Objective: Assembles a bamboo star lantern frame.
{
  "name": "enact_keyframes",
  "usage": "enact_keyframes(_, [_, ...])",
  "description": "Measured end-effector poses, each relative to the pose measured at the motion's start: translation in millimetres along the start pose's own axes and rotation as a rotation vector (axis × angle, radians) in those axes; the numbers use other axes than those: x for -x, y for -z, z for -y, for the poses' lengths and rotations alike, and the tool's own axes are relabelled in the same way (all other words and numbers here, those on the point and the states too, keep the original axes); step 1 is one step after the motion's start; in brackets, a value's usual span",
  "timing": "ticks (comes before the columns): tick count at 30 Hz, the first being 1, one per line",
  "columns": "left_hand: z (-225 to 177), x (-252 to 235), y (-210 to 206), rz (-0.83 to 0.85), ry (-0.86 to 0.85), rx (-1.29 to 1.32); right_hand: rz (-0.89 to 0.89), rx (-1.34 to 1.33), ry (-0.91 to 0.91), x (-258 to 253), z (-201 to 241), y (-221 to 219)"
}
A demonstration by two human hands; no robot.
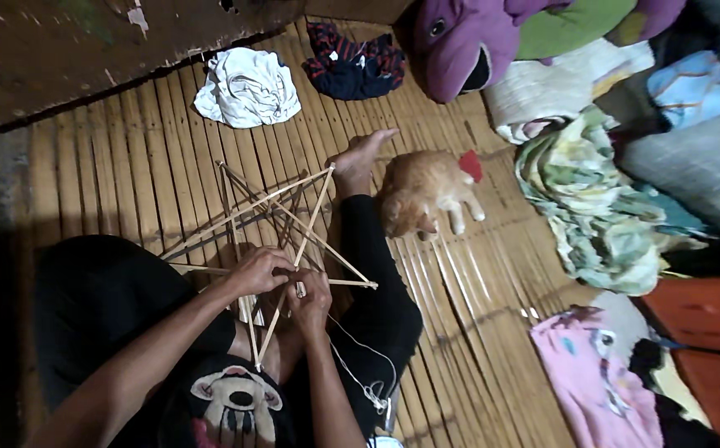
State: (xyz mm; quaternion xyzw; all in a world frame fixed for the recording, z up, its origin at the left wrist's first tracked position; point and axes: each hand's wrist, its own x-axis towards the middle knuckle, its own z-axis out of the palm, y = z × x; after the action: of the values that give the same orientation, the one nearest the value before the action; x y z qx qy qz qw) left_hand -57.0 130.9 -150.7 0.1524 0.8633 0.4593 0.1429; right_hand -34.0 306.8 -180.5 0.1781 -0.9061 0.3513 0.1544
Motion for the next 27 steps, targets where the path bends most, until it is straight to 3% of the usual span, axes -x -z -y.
enact_keyframes(11, [13.4, 3.8, -17.3, -0.263, -0.349, -0.098, -0.006, -0.007, -0.003, 0.5, -0.9, -0.9])
enact_keyframes(20, [13.5, 1.6, -10.2, -0.100, -0.363, -0.184, -0.008, -0.012, -0.017, 0.3, -1.6, -1.7])
enact_keyframes(27, [14.5, 2.6, -12.4, -0.162, -0.325, -0.170, -0.002, -0.020, -0.038, 0.1, 0.1, -1.5])
